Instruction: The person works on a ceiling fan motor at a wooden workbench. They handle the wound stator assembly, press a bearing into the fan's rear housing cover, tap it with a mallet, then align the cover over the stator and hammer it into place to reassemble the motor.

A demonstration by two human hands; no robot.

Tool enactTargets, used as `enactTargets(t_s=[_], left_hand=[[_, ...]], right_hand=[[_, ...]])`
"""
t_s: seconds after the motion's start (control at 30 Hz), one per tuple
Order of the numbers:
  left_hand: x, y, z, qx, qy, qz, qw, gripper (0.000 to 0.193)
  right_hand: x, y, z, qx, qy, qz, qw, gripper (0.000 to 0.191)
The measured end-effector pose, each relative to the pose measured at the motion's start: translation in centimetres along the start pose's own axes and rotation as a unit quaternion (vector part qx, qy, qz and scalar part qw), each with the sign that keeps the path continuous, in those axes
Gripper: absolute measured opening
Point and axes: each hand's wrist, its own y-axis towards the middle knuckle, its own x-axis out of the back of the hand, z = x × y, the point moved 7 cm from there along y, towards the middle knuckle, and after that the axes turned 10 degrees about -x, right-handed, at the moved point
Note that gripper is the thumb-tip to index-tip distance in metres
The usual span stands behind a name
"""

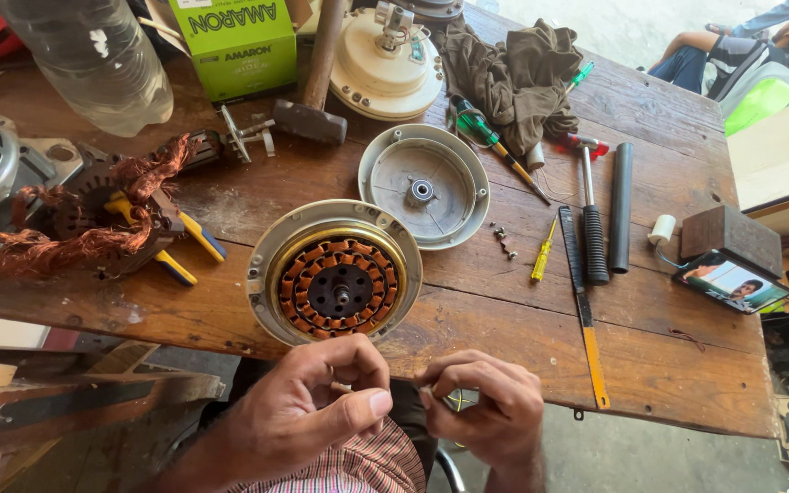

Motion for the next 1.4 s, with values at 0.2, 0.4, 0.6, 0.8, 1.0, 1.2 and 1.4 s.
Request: enactTargets(t_s=[0.2,0.4,0.6,0.8,1.0,1.2,1.4], left_hand=[[-0.3,0.5,0.8,-0.005,-0.033,-0.024,0.999,0.014],[-1.3,0.9,3.1,-0.042,-0.115,-0.078,0.989,0.014],[-1.7,0.4,3.5,-0.062,-0.116,-0.061,0.989,0.018],[-2.0,0.5,1.9,-0.08,-0.096,-0.037,0.991,0.016],[-1.9,0.4,-0.2,-0.143,-0.008,-0.026,0.989,0.015],[-1.7,0.2,-2.5,-0.21,0.244,-0.045,0.946,0.014],[-1.6,0.6,-2.8,-0.217,0.273,-0.047,0.936,0.015]], right_hand=[[1.0,0.1,-0.5,-0.02,-0.095,-0.032,0.995,0.029],[1.3,-1.1,-1.3,-0.046,-0.003,-0.139,0.989,0.028],[0.5,-3.0,0.0,-0.012,0.102,-0.088,0.991,0.034],[0.4,-3.1,0.7,-0.02,0.132,-0.094,0.987,0.035],[0.3,-1.9,2.0,0.001,0.026,-0.08,0.996,0.03],[0.2,-1.1,3.2,0.024,-0.089,-0.071,0.993,0.03],[0.1,-0.9,3.8,0.041,-0.104,-0.059,0.992,0.033]])
